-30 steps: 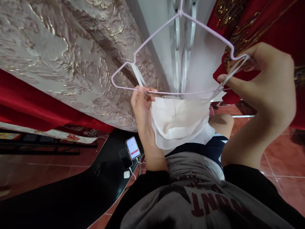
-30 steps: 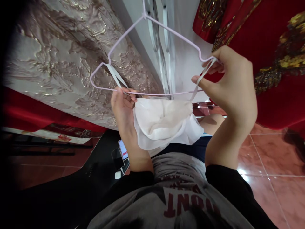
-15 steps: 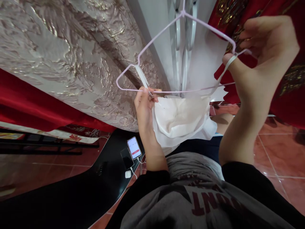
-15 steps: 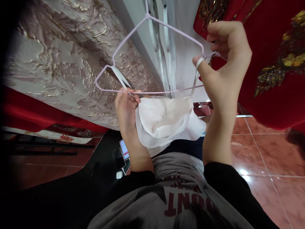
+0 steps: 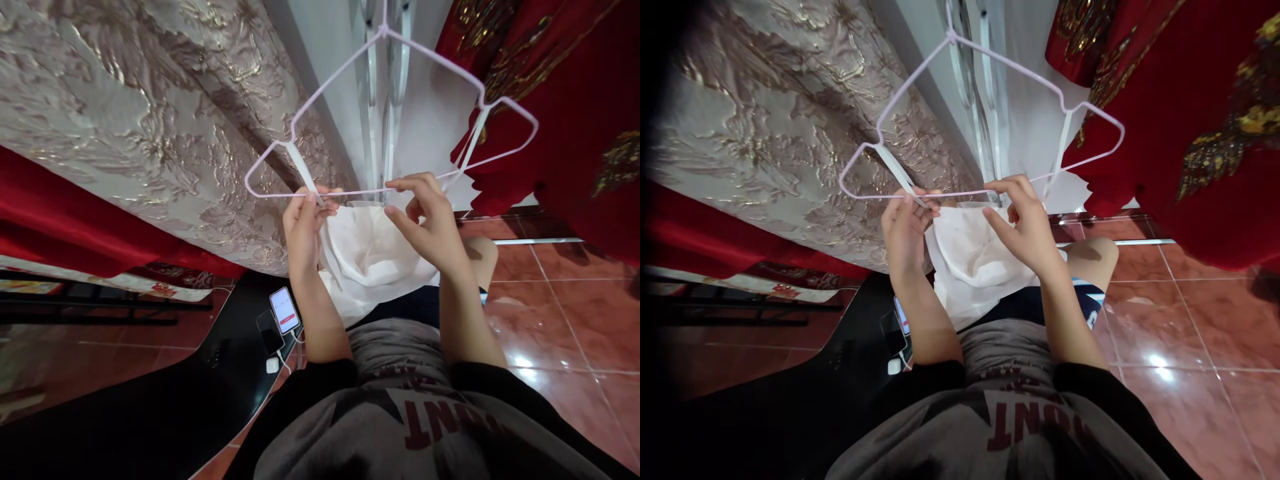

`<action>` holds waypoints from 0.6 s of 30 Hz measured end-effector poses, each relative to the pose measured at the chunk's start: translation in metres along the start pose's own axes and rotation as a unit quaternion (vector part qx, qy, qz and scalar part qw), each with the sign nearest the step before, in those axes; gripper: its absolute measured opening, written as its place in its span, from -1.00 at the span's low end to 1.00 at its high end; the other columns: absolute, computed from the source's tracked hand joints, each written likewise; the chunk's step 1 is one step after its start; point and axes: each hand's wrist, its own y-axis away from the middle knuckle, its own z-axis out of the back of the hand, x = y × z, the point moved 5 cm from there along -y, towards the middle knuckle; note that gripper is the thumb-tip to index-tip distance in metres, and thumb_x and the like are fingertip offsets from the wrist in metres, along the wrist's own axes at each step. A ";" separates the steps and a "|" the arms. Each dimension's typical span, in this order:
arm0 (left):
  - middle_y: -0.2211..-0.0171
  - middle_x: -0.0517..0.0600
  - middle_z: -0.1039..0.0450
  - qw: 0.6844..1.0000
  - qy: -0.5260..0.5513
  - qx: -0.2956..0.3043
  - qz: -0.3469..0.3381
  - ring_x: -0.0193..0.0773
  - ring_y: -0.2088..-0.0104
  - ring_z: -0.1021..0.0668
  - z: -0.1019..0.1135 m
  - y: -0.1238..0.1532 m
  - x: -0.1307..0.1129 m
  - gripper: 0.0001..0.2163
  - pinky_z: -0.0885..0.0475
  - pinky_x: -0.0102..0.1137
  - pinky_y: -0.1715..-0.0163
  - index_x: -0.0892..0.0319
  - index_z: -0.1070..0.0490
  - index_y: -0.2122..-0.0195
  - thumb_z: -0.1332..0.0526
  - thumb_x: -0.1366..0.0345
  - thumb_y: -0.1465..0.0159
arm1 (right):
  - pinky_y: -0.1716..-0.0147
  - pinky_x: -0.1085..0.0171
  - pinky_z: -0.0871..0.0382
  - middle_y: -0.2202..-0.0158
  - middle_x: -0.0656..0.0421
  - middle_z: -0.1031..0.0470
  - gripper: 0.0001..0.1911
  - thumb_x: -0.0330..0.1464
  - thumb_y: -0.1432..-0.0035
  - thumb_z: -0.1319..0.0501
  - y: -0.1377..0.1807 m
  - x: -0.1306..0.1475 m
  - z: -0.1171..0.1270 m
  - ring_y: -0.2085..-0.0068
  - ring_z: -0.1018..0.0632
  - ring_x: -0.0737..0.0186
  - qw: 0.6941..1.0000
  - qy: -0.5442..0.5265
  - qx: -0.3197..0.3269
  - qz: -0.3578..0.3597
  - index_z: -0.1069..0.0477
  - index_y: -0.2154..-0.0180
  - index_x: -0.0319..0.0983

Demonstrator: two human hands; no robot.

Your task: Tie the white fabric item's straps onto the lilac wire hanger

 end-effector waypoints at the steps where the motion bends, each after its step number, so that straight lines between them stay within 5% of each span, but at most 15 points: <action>1: 0.13 0.08 -0.71 1.000 -0.015 0.014 0.004 -0.19 0.19 -0.71 0.002 0.004 -0.005 -0.74 -0.61 -0.35 0.10 0.11 -0.64 0.13 -0.34 0.02 -0.46 | 0.39 0.16 -0.50 -0.04 0.14 -0.51 -0.68 -0.28 -0.33 -0.33 0.001 -0.002 0.000 0.43 -0.39 0.38 1.000 0.000 -0.014 0.001 -0.50 -0.11 -0.02; 5: 0.05 0.14 -0.71 0.987 -0.111 0.108 0.048 -0.06 -0.04 -0.70 0.014 0.026 -0.033 -0.69 -0.58 -0.25 -0.11 0.13 -0.68 -0.04 -0.33 0.04 -0.49 | 0.37 0.18 -0.49 -0.06 0.10 -0.47 -0.73 -0.26 -0.36 -0.30 0.005 -0.004 0.003 0.32 -0.49 0.32 0.998 0.002 -0.056 0.011 -0.48 -0.08 -0.06; 8: 0.14 0.16 -0.70 0.986 -0.122 0.115 0.018 -0.11 0.10 -0.71 0.023 0.032 -0.056 -0.71 -0.61 -0.36 0.18 0.18 -0.70 0.07 -0.32 0.06 -0.50 | 0.35 0.19 -0.50 -0.07 0.09 -0.46 -0.74 -0.24 -0.38 -0.28 0.006 -0.005 0.001 0.23 -0.54 0.27 0.998 0.003 -0.066 0.016 -0.47 -0.07 -0.07; 12: 0.32 0.09 -0.64 0.998 0.034 0.018 -0.058 -0.21 0.28 -0.68 0.021 0.012 -0.072 -0.68 -0.46 -0.49 0.49 0.21 -0.67 0.22 -0.39 0.02 -0.40 | 0.37 0.18 -0.51 -0.10 0.09 -0.45 -0.71 -0.22 -0.38 -0.28 0.007 -0.005 -0.005 0.27 -0.51 0.27 0.998 -0.009 -0.051 0.017 -0.45 -0.10 -0.06; 15: 0.06 0.02 -0.65 0.980 0.133 -0.067 -0.134 -0.28 0.07 -0.65 0.019 -0.004 -0.078 -0.75 -0.53 -0.56 0.34 0.13 -0.63 0.10 -0.30 0.08 -0.41 | 0.35 0.17 -0.51 -0.13 0.09 -0.45 -0.69 -0.24 -0.37 -0.28 0.007 -0.004 -0.001 0.32 -0.46 0.32 0.999 -0.009 -0.032 0.004 -0.46 -0.12 -0.06; 18: -0.21 -0.07 -0.55 0.961 0.123 -0.182 -0.168 -0.31 -0.16 -0.58 0.036 -0.006 -0.076 -0.77 -0.55 -0.58 0.22 0.04 -0.56 0.01 -0.18 0.15 -0.44 | 0.30 0.16 -0.53 -0.11 0.10 -0.47 -0.69 -0.27 -0.36 -0.29 0.007 -0.002 0.011 0.25 -0.49 0.27 1.000 -0.004 -0.016 0.002 -0.50 -0.11 -0.04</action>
